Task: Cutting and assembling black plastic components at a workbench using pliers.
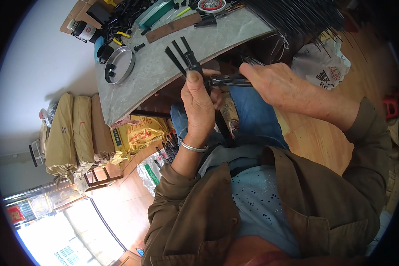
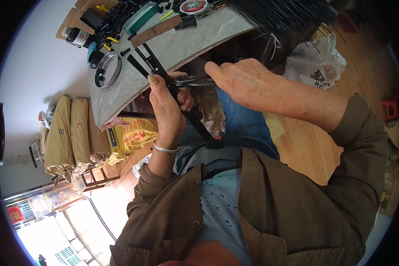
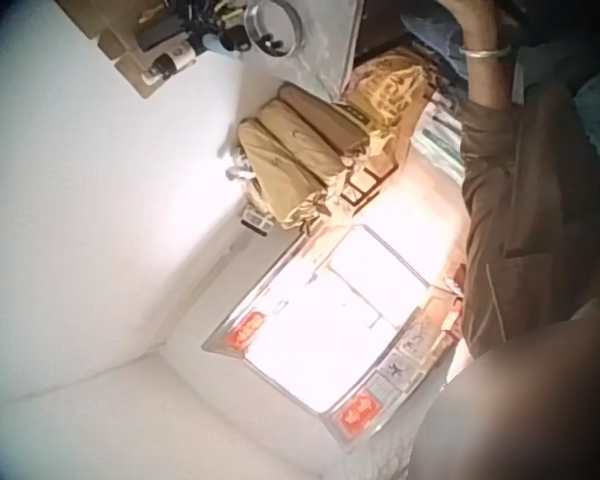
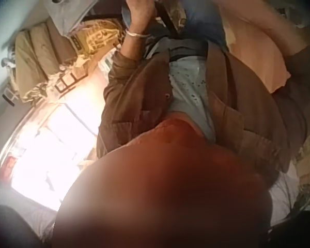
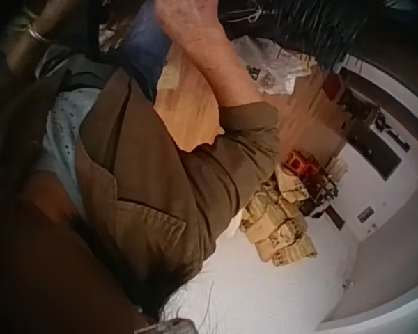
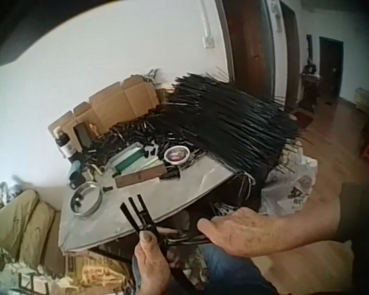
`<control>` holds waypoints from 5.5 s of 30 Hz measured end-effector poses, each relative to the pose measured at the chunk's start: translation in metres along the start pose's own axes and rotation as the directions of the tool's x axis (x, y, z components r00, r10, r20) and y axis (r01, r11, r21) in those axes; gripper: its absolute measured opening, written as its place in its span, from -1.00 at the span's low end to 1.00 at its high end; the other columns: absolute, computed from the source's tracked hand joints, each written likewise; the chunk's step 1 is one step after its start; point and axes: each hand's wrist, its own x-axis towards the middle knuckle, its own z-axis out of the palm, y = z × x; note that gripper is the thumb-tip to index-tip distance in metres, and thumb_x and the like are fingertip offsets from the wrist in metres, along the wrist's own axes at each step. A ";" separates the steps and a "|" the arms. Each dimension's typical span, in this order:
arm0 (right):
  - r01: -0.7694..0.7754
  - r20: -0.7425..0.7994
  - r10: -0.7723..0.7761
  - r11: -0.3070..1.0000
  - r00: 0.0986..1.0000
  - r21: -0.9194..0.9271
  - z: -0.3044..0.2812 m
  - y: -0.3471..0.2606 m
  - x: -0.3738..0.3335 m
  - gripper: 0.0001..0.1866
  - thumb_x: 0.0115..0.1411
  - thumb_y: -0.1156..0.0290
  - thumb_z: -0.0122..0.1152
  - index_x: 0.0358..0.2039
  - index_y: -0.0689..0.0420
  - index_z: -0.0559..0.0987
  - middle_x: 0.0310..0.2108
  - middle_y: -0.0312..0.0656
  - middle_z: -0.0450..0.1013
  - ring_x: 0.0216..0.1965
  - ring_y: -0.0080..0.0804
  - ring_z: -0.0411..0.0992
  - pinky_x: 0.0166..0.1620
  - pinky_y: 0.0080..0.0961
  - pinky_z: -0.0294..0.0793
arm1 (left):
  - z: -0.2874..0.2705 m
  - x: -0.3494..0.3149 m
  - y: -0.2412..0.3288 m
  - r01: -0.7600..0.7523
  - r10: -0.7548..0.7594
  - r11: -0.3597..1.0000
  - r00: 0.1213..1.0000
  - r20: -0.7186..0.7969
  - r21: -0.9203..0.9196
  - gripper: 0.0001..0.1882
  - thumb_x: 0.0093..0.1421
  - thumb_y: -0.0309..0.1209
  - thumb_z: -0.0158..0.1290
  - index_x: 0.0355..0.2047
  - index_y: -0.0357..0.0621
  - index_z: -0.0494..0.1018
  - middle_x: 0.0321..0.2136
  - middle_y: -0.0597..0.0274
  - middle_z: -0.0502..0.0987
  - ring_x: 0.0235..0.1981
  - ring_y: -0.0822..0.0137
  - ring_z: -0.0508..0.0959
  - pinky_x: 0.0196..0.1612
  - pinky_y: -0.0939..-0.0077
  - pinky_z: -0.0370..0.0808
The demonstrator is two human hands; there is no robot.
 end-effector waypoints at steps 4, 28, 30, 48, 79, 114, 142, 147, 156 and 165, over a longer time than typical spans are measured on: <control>0.023 -0.047 -0.024 0.999 0.999 -0.038 0.001 -0.004 0.001 -0.83 0.16 0.53 -0.02 -0.27 0.29 0.25 -0.52 0.10 0.43 -0.49 0.10 0.45 -0.46 -0.17 0.44 | -0.003 0.000 0.000 0.005 -0.004 1.000 1.000 0.014 -0.026 -0.30 0.25 0.22 -0.31 -0.35 -0.29 0.38 -0.80 0.39 0.18 -0.80 0.56 0.17 -0.73 0.67 0.09; -0.580 0.614 0.024 0.359 0.789 0.731 -0.020 -0.030 0.005 -0.76 0.31 0.27 -0.05 -0.19 0.20 0.34 -0.60 -0.34 0.32 -0.69 -0.62 0.30 -0.62 -0.63 0.33 | -0.022 0.009 -0.001 0.089 -0.073 0.980 0.993 0.096 -0.178 -0.29 0.23 0.25 -0.32 -0.44 -0.27 0.34 -0.79 0.36 0.21 -0.81 0.54 0.19 -0.73 0.65 0.13; -0.595 0.626 0.024 0.342 0.780 0.728 -0.022 -0.028 0.005 -0.75 0.31 0.25 -0.05 -0.19 0.19 0.34 -0.61 -0.34 0.31 -0.69 -0.64 0.28 -0.64 -0.65 0.32 | -0.020 0.008 -0.001 0.115 -0.095 0.969 0.991 0.098 -0.219 -0.30 0.24 0.24 -0.32 -0.45 -0.26 0.33 -0.79 0.36 0.21 -0.81 0.54 0.19 -0.74 0.65 0.13; -0.615 0.630 0.114 0.408 0.768 0.675 -0.029 -0.036 0.005 -0.76 0.29 0.27 -0.02 -0.26 0.20 0.30 -0.62 -0.31 0.25 -0.70 -0.63 0.22 -0.67 -0.63 0.26 | -0.003 -0.003 0.001 -0.008 0.008 1.000 1.000 0.002 0.005 -0.30 0.25 0.22 -0.32 -0.47 -0.29 0.33 -0.79 0.38 0.22 -0.80 0.55 0.22 -0.74 0.67 0.12; -0.160 0.244 -0.305 0.276 0.921 0.948 0.134 -0.057 0.045 -0.65 0.14 0.20 0.19 -0.18 0.20 0.54 -0.24 -0.14 0.51 -0.23 -0.39 0.48 -0.13 -0.47 0.43 | -0.144 0.013 0.201 -0.299 0.401 0.898 0.856 0.325 -0.322 -0.50 0.04 0.15 0.09 -0.60 0.06 0.19 -0.69 0.43 0.20 -0.78 0.57 0.20 -0.75 0.70 0.20; -0.059 -0.278 0.284 0.788 0.918 0.613 0.164 -0.026 0.050 -0.80 0.02 0.34 0.23 -0.43 0.18 0.48 -0.44 -0.07 0.46 -0.42 -0.05 0.45 -0.36 -0.22 0.44 | -0.009 -0.014 0.008 -0.451 0.425 0.862 0.892 0.155 0.232 -0.62 0.16 -0.30 0.11 -0.11 -0.33 0.43 -0.15 0.22 0.45 -0.15 0.44 0.43 -0.07 0.60 0.36; -0.035 0.009 0.214 0.116 0.977 0.993 0.079 -0.054 0.060 -0.87 0.08 0.49 0.25 -0.46 0.16 0.44 -0.52 -0.46 0.30 -0.44 -0.75 0.21 -0.38 -0.76 0.24 | -0.062 -0.004 -0.006 -0.113 0.157 0.965 0.972 0.175 -0.238 -0.81 0.22 -0.38 0.04 -0.50 -0.18 0.36 -0.49 0.41 0.30 -0.50 0.57 0.27 -0.40 0.71 0.27; 0.040 -0.043 0.342 0.016 0.939 0.999 0.092 -0.070 0.059 -0.87 0.04 0.50 0.28 -0.42 0.19 0.48 -0.58 -0.44 0.33 -0.50 -0.75 0.28 -0.46 -0.77 0.26 | -0.049 -0.007 -0.001 -0.103 0.124 0.926 0.992 0.035 -0.362 -0.85 0.19 -0.45 0.05 -0.51 -0.19 0.37 -0.48 0.42 0.33 -0.48 0.59 0.30 -0.41 0.70 0.29; -0.010 0.003 0.392 0.015 0.920 1.000 0.104 -0.071 0.071 -0.85 0.05 0.56 0.26 -0.33 0.24 0.53 -0.47 -0.33 0.47 -0.47 -0.70 0.39 -0.39 -0.73 0.39 | -0.063 0.010 0.017 -0.054 0.068 0.992 0.990 0.120 -0.112 -0.81 0.22 -0.38 0.01 -0.50 -0.18 0.36 -0.49 0.40 0.33 -0.48 0.59 0.33 -0.39 0.69 0.29; -0.136 0.142 0.265 -0.041 0.954 0.990 0.113 -0.054 0.095 -0.87 0.06 0.61 0.19 -0.33 0.25 0.50 -0.35 -0.17 0.52 -0.35 -0.48 0.48 -0.22 -0.55 0.49 | -0.231 0.139 0.067 -0.055 0.478 0.209 0.877 -0.053 0.976 -0.77 0.11 -0.30 0.07 -0.29 -0.17 0.52 -0.36 0.07 0.51 -0.36 0.13 0.54 -0.26 0.37 0.46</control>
